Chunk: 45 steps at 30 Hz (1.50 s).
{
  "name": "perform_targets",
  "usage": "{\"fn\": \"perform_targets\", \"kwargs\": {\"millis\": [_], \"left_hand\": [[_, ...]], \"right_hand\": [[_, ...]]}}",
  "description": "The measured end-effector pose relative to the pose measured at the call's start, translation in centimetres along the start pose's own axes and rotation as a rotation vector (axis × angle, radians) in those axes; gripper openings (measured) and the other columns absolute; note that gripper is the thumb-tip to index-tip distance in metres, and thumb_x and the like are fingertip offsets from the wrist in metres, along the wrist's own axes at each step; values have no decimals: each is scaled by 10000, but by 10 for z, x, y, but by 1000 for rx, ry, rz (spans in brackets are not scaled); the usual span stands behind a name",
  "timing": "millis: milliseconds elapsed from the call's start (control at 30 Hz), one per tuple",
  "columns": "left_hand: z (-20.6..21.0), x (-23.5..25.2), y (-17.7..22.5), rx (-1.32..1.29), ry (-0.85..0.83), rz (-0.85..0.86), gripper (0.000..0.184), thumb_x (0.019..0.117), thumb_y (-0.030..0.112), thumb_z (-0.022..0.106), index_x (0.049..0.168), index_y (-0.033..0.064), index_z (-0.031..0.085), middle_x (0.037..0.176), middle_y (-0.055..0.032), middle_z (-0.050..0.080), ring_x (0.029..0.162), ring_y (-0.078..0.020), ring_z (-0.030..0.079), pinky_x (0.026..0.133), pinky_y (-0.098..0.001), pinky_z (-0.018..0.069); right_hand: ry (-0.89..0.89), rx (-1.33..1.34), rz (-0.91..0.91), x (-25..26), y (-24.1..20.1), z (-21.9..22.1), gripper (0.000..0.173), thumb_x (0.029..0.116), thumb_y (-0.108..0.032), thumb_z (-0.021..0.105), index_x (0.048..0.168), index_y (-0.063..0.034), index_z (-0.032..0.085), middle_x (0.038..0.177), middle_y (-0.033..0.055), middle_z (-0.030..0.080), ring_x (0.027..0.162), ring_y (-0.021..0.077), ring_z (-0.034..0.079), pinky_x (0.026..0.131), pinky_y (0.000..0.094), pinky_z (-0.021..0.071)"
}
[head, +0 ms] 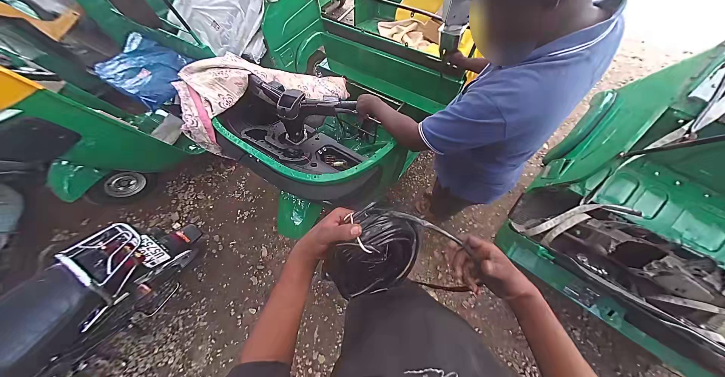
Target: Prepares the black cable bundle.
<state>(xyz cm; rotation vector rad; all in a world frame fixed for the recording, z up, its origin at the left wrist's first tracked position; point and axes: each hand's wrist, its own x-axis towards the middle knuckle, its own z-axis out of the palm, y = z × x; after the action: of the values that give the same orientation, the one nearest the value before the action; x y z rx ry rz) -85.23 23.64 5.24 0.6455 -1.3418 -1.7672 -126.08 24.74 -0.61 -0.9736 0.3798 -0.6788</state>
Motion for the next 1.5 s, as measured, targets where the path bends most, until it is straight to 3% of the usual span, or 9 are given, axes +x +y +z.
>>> {"fn": "perform_targets", "kwargs": {"millis": [133, 233, 367, 533, 700, 900, 1067, 1233, 1500], "left_hand": [[15, 18, -8, 252, -127, -145, 391, 861, 495, 780, 925, 114, 720, 795, 58, 714, 712, -11, 663, 650, -222, 560], [32, 35, -16, 435, -182, -231, 448, 859, 518, 765, 912, 76, 720, 750, 26, 684, 668, -35, 634, 620, -260, 542], [46, 45, -28, 651, -317, -311, 521, 907, 571, 688, 890, 50, 684, 737, -34, 639, 684, -127, 612, 648, -389, 526], [58, 46, -57, 604, -475, -349, 530, 1006, 520, 563, 793, 37, 603, 659, -60, 542, 630, -186, 544, 600, -446, 454], [64, 49, -69, 527, -478, -368, 460, 945, 459, 691, 891, 3, 660, 733, -80, 617, 689, -181, 591, 671, -446, 506], [45, 31, -71, 330, -308, -335, 388, 920, 416, 725, 913, 30, 693, 762, -18, 660, 698, -79, 611, 679, -330, 526], [53, 44, -74, 596, -372, -367, 542, 950, 567, 641, 856, 33, 650, 714, -62, 599, 677, -180, 584, 653, -448, 494], [57, 48, -75, 525, -391, -382, 471, 948, 471, 691, 814, 23, 640, 680, -53, 578, 628, -158, 549, 610, -410, 470], [63, 60, -76, 717, -481, -468, 549, 933, 552, 677, 806, 20, 627, 687, -90, 576, 660, -228, 569, 635, -495, 478]], "right_hand": [[91, -386, -18, 33, -54, 19, 876, 770, -352, 904, 1499, -139, 467, 1034, 80, 718, 731, 132, 692, 579, 263, 590], [55, -643, -90, 53, -66, 35, 639, 876, -241, 827, 1428, -62, 557, 1044, 75, 719, 760, 129, 671, 636, 272, 580], [23, -976, -169, 58, -49, 43, 187, 1007, -220, 674, 1155, -157, 770, 1010, -13, 745, 866, 72, 689, 799, 282, 597], [-16, -648, 34, 40, -19, 25, 166, 986, -195, 691, 1029, -60, 778, 888, 24, 738, 750, 67, 651, 682, 248, 552], [256, -719, -63, 37, 8, 55, 210, 783, -219, 900, 917, -109, 780, 880, 25, 743, 729, 118, 690, 669, 289, 608], [170, -868, 7, 4, -8, 29, 253, 879, -289, 816, 1105, -181, 772, 972, -30, 747, 738, 74, 668, 662, 276, 592], [119, -1256, -74, 13, -7, 36, 179, 977, -340, 686, 1091, -272, 807, 936, -71, 727, 871, 38, 673, 798, 269, 581], [187, -1269, 60, 6, -19, 42, 353, 892, -443, 771, 1175, -233, 752, 902, -80, 737, 769, 38, 677, 728, 299, 603], [120, -1301, 93, 6, -4, 47, 239, 1002, -389, 635, 996, -202, 784, 876, -72, 744, 807, 46, 689, 778, 319, 586]]}}
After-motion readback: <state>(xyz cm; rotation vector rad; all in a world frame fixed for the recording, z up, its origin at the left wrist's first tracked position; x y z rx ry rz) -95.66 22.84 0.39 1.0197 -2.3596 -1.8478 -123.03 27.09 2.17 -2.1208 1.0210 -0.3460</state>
